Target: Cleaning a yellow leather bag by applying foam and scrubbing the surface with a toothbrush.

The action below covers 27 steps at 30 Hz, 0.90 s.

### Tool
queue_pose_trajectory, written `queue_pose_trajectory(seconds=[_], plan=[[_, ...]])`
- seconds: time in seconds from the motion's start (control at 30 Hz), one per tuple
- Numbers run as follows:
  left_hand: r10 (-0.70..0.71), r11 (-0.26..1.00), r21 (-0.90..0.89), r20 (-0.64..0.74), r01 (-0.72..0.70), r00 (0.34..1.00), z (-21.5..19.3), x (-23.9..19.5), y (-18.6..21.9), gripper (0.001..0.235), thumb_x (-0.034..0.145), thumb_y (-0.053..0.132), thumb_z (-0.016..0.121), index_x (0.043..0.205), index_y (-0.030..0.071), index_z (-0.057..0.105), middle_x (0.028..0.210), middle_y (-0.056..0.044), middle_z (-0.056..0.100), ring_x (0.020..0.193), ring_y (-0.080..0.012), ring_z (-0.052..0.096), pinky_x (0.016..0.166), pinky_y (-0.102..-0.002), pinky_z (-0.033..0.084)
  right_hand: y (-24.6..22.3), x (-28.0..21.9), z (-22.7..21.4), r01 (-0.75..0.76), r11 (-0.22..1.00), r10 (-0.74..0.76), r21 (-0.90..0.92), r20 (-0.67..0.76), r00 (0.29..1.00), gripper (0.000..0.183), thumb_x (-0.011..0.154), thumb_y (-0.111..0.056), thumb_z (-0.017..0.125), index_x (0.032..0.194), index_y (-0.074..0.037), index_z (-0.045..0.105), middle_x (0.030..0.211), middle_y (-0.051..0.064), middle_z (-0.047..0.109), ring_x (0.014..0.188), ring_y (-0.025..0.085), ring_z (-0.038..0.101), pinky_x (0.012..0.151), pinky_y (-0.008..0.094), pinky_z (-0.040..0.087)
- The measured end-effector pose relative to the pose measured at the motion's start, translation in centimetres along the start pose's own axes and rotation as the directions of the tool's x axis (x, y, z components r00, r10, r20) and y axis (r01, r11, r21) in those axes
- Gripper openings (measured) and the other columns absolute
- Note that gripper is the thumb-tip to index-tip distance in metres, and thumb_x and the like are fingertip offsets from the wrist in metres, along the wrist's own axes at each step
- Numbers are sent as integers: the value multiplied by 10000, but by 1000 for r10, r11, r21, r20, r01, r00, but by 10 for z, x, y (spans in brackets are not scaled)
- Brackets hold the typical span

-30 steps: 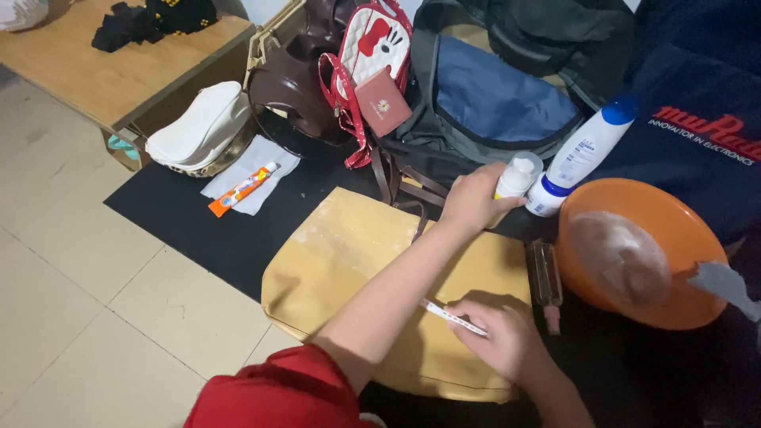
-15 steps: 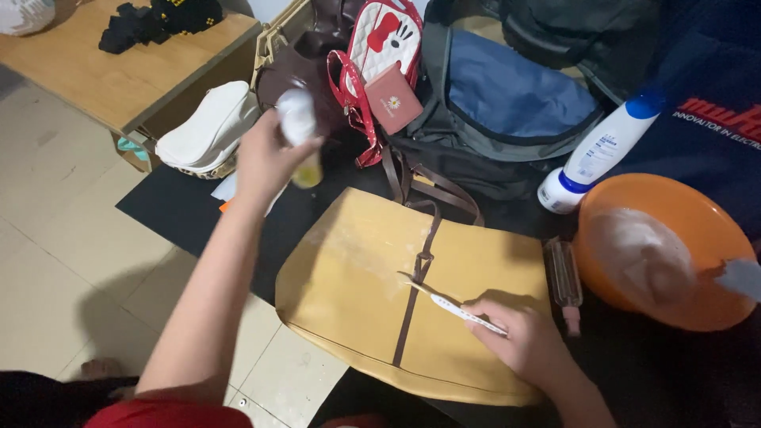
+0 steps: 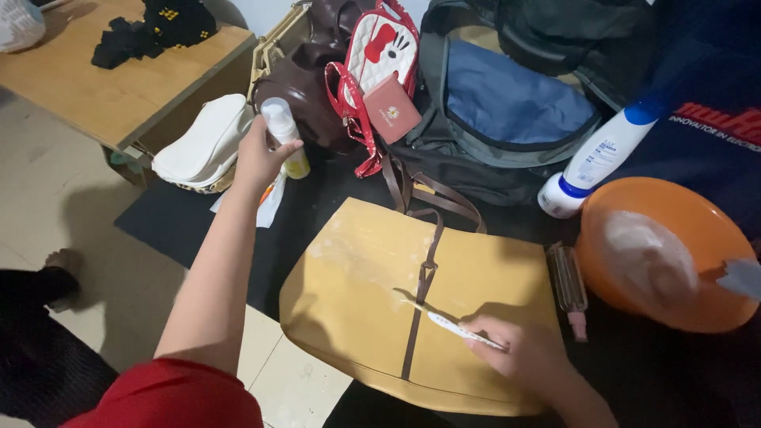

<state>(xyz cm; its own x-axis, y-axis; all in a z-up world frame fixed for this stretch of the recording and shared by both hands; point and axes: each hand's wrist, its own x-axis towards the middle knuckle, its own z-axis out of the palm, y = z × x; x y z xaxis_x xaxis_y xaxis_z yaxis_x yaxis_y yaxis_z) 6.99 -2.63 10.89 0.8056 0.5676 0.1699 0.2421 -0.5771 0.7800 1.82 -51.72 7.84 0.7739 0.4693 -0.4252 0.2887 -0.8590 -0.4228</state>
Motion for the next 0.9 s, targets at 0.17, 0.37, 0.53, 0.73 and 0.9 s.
queue_pose_trajectory(seconds=[0.17, 0.37, 0.53, 0.73, 0.9], plan=[[63, 997, 47, -79, -59, 995, 11, 7, -12, 565, 910, 299, 832, 1317, 68, 515, 1353, -175, 613, 1230, -379, 581, 947, -493, 457, -16, 0, -5, 228, 973, -219, 18, -222, 950, 152, 889, -350, 662, 1020, -318, 734, 816, -101, 737, 687, 125, 683, 669, 263, 482], [92, 993, 85, -97, -84, 991, 5, -21, -17, 760, 900, 382, 836, 1415, -3, 430, 1350, -223, 521, 1195, -352, 533, 971, -461, 441, -23, 9, -11, 390, 920, -377, 40, -186, 907, 162, 879, -320, 689, 1017, -284, 765, 705, -67, 715, 562, 105, 599, 548, 270, 416], [101, 994, 45, -46, -99, 994, -10, -106, -12, 801, 954, 429, 670, 1532, -16, 340, 1484, -258, 426, 1390, -367, 406, 1115, -485, 344, -31, 5, -12, 470, 879, -471, -76, -289, 833, 154, 903, -278, 694, 1024, -217, 767, 576, -73, 633, 432, 106, 501, 407, 292, 366], [-39, 958, -267, 224, 99, 974, -21, -214, -12, 829, 898, 406, 624, 1558, 35, 287, 1634, -151, 337, 1513, -250, 365, 1238, -414, 291, -23, 3, -7, 329, 944, -315, -10, -322, 893, 103, 907, -293, 671, 943, -253, 759, 593, -34, 617, 513, 113, 561, 502, 301, 378], [-44, 903, -351, 497, 247, 867, -20, -256, -8, 1452, 621, 253, 930, 1625, 191, -116, 1756, -44, -60, 1614, -169, 54, 1247, -421, 139, -27, -10, -7, -123, 981, 131, -147, 42, 991, 244, 924, -464, 579, 1122, -441, 719, 848, -132, 779, 697, 93, 703, 680, 260, 492]])
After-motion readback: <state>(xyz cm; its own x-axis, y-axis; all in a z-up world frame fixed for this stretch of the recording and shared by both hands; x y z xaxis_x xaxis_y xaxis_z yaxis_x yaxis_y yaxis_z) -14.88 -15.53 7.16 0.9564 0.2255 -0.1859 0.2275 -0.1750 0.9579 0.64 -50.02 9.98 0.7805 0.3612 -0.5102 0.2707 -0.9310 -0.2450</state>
